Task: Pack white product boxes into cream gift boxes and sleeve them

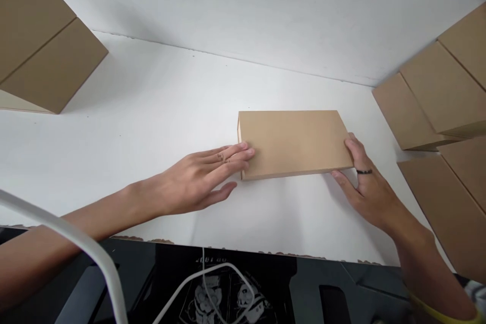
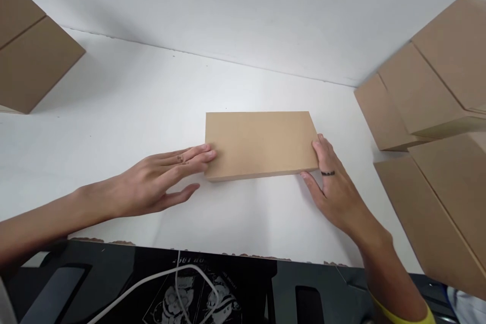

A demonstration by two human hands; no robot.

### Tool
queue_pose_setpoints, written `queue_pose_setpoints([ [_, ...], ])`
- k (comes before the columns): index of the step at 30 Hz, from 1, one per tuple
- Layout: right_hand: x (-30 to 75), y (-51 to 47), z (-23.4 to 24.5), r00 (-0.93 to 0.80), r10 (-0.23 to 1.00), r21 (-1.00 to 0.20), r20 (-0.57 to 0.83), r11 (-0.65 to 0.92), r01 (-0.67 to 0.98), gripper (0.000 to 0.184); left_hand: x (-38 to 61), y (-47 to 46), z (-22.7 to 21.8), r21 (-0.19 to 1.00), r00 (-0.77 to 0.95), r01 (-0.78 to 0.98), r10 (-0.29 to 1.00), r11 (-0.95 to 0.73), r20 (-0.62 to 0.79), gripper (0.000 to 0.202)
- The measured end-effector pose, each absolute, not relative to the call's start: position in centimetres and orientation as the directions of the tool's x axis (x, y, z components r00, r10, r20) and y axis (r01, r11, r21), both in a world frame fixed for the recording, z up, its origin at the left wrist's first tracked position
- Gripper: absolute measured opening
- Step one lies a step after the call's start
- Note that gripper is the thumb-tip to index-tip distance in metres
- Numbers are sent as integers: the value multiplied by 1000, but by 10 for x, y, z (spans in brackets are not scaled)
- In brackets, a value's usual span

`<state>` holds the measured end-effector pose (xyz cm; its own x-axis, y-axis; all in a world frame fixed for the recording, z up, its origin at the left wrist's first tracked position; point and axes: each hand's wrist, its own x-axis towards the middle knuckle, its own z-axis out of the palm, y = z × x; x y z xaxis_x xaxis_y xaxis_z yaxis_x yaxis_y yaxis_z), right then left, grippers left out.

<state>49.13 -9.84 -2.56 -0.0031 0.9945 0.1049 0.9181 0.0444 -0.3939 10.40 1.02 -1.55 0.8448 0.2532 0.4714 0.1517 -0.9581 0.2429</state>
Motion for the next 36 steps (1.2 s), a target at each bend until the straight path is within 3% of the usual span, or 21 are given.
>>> queue_pose_setpoints([
  [2, 493, -89, -21, 69, 998, -405, 13, -58, 913, 85, 110, 13, -19, 286, 809, 177, 305, -942, 502, 78],
  [6, 489, -88, -24, 212, 972, -469, -105, -237, 851, 104, 127, 25, -35, 487, 691, 174, 458, -856, 559, 116],
  [8, 488, -92, -29, 252, 960, -511, -125, -280, 813, 111, 134, 36, -43, 585, 707, 146, 498, -798, 502, 128],
  [12, 486, -101, -39, 313, 936, -596, -161, -345, 725, 121, 141, 56, -53, 709, 758, 109, 520, -697, 394, 132],
  [15, 479, -108, -43, 320, 935, -702, -154, -331, 630, 112, 141, 62, -57, 696, 750, 126, 527, -707, 400, 137],
  [18, 464, -117, -42, 298, 948, -790, -115, -269, 551, 91, 141, 60, -59, 651, 739, 188, 543, -735, 400, 139],
  [23, 442, -133, -42, 383, 921, -777, -76, -295, 555, 71, 142, 51, -60, 614, 741, 232, 546, -754, 391, 135],
  [29, 431, -131, -58, 580, 814, -755, -26, -397, 522, 73, 146, 50, -70, 563, 726, 112, 455, -819, 516, 139],
  [36, 421, -141, -60, 537, 843, -693, -24, -401, 599, 79, 145, 62, -85, 542, 727, 12, 380, -840, 572, 156],
])
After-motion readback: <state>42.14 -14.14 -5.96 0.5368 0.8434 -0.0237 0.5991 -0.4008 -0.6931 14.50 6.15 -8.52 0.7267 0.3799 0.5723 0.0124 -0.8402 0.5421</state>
